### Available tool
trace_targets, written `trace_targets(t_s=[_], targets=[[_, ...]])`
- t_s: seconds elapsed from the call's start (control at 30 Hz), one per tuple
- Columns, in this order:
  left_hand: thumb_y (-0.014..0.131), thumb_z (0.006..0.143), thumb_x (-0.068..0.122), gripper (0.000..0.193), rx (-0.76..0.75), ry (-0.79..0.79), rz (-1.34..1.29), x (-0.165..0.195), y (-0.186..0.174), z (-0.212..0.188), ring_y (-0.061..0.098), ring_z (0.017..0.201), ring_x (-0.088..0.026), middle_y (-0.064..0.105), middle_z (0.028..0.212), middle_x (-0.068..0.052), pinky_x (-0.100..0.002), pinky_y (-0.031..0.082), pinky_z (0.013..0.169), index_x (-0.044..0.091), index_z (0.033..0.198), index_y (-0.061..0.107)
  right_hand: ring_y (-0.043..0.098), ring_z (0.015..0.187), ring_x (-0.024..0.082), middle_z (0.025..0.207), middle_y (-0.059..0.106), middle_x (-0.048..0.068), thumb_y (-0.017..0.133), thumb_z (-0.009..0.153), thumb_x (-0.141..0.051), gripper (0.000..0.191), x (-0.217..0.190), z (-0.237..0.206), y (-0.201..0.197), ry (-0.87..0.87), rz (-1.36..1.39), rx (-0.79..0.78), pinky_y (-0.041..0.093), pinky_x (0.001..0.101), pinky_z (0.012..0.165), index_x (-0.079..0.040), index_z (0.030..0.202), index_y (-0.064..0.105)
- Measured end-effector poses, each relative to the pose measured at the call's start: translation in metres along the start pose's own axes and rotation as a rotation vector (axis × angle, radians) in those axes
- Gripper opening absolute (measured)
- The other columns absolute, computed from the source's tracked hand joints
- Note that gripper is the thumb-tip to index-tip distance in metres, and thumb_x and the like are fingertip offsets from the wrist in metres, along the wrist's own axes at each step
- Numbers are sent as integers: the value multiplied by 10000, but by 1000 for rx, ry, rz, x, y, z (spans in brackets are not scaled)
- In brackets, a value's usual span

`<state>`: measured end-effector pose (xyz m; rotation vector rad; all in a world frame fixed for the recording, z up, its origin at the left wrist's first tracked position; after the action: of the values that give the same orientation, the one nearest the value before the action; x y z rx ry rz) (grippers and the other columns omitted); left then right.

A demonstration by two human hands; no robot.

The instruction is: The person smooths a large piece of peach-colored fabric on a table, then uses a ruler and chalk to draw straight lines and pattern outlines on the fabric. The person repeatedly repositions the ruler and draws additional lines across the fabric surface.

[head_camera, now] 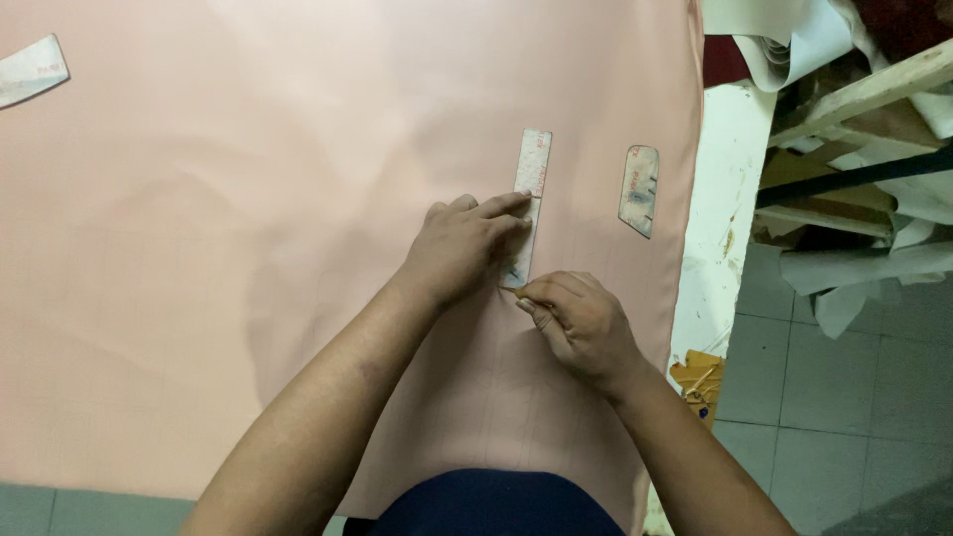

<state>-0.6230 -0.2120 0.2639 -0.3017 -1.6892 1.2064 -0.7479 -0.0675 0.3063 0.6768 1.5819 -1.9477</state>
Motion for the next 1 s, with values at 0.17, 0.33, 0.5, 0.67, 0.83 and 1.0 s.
trace_targets(t_s=[0.17,0.33,0.5,0.67,0.83,1.0], targets=[[651,907,265,291,-18,2,25,1,0,-1,594,999,-177,538,1495,133,-391,438,898,269,1185,739,688,916,256,948,735,74,704,938,-132,83,-3,-2,3,-33,-116,52,531,399,842,-66,987,714],[622,916,222,368,-54,5,86,2,2,-3,576,1077,-177,492,1559,129,-384,419,942,269,1273,699,657,846,204,948,684,89,587,1038,-104,86,10,-9,0,189,-97,100,542,345,816,-51,998,642],[654,912,364,495,6,0,168,1,6,-14,348,1436,-264,428,1563,66,-550,166,1149,251,1388,577,631,687,102,1145,704,20,490,1002,-103,233,48,-5,21,738,548,96,531,273,571,-40,1167,642],[681,884,376,643,-31,-20,118,-13,5,-22,235,1516,-262,392,1591,72,-620,26,1191,253,1485,491,614,725,108,1189,668,142,511,1053,-57,250,60,-8,49,673,971,131,522,248,674,9,1260,635],[697,877,351,636,-39,-30,111,-29,-1,-31,253,1516,-271,405,1589,61,-586,67,1210,227,1471,509,601,717,96,1387,643,115,518,1012,-46,243,60,-8,57,666,1041,52,567,262,710,22,1224,614],[697,895,340,604,23,-4,36,-35,-3,-33,270,1518,-282,430,1585,48,-546,87,1231,213,1462,536,591,738,87,1462,608,102,514,1008,-36,286,57,-5,56,619,965,-55,548,251,729,12,1271,614]])
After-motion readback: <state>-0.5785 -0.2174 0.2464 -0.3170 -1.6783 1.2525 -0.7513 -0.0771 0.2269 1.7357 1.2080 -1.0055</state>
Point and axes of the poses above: each hand's wrist, its own z-axis towards the middle knuckle, its own y-axis out of the palm, x = y × z, the point moved 2 cm from there along z, towards the middle knuckle
